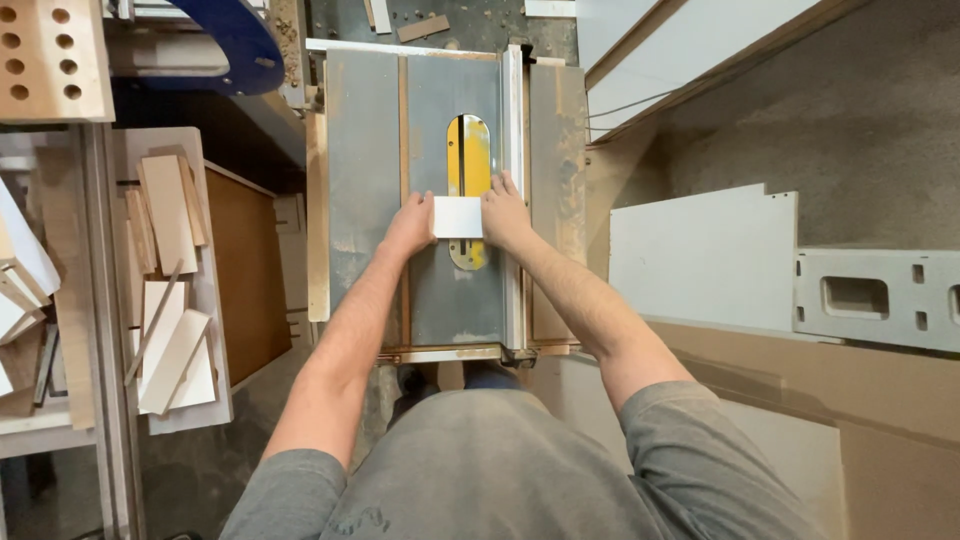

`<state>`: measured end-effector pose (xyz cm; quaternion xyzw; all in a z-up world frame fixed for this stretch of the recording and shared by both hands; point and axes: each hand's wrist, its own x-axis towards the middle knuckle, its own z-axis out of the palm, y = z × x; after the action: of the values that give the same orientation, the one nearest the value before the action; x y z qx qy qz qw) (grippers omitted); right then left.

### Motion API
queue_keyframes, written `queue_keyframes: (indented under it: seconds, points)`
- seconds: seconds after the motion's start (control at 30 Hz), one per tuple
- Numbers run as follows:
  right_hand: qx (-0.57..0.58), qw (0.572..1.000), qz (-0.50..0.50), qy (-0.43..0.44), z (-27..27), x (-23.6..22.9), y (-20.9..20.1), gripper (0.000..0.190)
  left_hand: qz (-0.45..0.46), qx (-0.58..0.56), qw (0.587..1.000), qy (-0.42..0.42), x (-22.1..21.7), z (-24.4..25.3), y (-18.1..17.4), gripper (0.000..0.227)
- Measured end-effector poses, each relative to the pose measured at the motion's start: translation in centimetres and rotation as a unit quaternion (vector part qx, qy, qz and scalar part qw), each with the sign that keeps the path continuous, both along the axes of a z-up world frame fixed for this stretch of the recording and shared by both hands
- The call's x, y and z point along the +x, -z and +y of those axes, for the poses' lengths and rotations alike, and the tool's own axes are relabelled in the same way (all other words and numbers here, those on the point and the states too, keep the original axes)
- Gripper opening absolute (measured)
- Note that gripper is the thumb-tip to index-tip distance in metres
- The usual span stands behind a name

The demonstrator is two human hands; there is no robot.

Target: Inspecting and aligning small wood pieces on a table saw surface

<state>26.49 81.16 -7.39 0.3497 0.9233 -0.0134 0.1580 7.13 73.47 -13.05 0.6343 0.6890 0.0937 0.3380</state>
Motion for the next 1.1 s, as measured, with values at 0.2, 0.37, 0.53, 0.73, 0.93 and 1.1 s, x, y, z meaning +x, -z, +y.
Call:
queue_keyframes:
  seconds: [0.2,0.37,0.53,0.73,0.93,1.1]
  points:
    - [0.025,1.000,0.001,-0.011,1.4,-0.7,-0.9,0.047,0.009,0.011,1.000,0.004,-0.9,2.1,0.9,0.106]
    - [0.024,1.000,0.013,-0.013,3.0,-1.1,-0.7,0.046,0.015,0.017,1.000,0.002,-1.3,3.6,1.1,0.105]
    - [0.024,0.999,0.032,-0.011,5.1,-1.6,0.0,0.043,0.020,0.023,1.000,0.000,-1.9,6.0,2.1,0.103]
    - [0.051,0.997,0.053,-0.019,9.2,-2.8,1.5,0.044,0.011,0.031,0.999,-0.012,-3.1,9.8,2.7,0.101]
    - [0.144,0.977,0.132,-0.083,14.8,-3.4,3.9,0.029,-0.005,0.070,0.995,-0.066,-3.7,10.9,1.3,0.075]
    - [0.121,0.986,0.091,-0.066,21.8,-4.6,9.7,0.082,-0.072,0.075,0.961,-0.258,-4.2,4.5,-3.3,0.059]
